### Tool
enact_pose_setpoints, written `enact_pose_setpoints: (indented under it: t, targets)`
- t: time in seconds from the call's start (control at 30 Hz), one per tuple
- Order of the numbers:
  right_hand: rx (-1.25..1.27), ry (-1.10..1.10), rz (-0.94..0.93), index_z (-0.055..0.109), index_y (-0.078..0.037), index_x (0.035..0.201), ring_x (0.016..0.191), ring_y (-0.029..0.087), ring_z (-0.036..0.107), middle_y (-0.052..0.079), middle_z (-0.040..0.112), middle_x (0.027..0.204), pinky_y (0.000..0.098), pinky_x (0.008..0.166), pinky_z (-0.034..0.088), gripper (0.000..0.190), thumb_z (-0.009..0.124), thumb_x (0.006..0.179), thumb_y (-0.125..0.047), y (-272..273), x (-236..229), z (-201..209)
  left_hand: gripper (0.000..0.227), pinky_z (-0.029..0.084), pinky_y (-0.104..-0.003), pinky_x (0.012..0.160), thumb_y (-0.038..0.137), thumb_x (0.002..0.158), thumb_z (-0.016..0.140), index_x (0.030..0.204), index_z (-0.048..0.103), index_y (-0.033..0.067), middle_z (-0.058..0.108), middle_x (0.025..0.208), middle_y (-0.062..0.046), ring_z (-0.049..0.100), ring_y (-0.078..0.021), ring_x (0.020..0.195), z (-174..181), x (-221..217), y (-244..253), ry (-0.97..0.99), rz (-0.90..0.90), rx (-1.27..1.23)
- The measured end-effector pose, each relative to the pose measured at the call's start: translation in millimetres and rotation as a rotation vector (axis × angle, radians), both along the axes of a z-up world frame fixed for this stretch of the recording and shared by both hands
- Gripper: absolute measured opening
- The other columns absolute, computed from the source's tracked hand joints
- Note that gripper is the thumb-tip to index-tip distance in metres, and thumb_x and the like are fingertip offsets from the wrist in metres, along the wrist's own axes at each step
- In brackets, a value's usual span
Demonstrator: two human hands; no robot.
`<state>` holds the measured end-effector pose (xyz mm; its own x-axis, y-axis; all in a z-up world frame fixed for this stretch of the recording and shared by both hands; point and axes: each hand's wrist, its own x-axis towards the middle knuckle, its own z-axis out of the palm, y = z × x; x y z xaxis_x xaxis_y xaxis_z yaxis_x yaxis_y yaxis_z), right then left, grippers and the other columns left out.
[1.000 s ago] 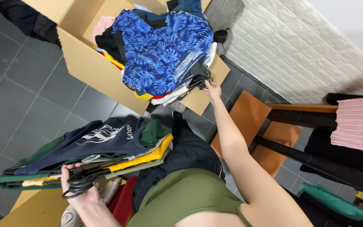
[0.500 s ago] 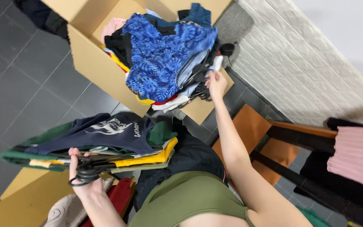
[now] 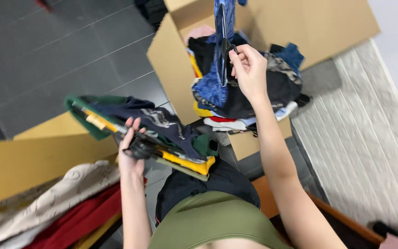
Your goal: Hanging various garments on plastic hangers and placing them into a cardboard box
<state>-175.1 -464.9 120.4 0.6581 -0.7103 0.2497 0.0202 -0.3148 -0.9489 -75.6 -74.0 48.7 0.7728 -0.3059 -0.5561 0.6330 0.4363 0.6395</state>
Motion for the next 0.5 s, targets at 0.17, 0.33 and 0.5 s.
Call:
enact_pose_setpoints:
  t: [0.17, 0.33, 0.5]
  targets:
    - [-0.162, 0.040, 0.262, 0.071, 0.002, 0.104, 0.052, 0.016, 0.067, 0.010, 0.060, 0.078, 0.0232, 0.045, 0.053, 0.011, 0.070, 0.107, -0.009, 71.3, 34.6, 59.8, 0.050, 0.060, -0.039, 0.099, 0.012, 0.099, 0.068, 0.146, 0.055, 0.0045, 0.065, 0.144, -0.016, 0.073, -0.0245, 0.115, 14.2, 6.4, -10.0, -0.045, -0.010, -0.068]
    - [-0.351, 0.038, 0.456, 0.073, 0.000, 0.104, 0.066, 0.029, 0.069, 0.016, 0.065, 0.079, 0.0350, 0.060, 0.057, 0.015, 0.072, 0.103, -0.015, 148.9, 58.3, 65.0, 0.053, 0.050, -0.041, 0.113, 0.008, 0.099, 0.067, 0.149, 0.050, 0.0016, 0.057, 0.151, -0.019, 0.062, -0.0286, 0.134, 51.6, 9.2, -6.9, -0.071, -0.021, -0.094]
    - [-0.260, 0.058, 0.623, 0.071, 0.001, 0.103, 0.073, 0.033, 0.071, 0.020, 0.069, 0.085, 0.0408, 0.069, 0.058, 0.011, 0.069, 0.098, -0.009, 210.0, 64.4, 34.7, 0.059, 0.038, -0.047, 0.121, 0.014, 0.103, 0.066, 0.156, 0.044, 0.0028, 0.046, 0.160, -0.024, 0.048, -0.0354, 0.146, 28.9, 23.4, 4.2, -0.140, -0.075, -0.077]
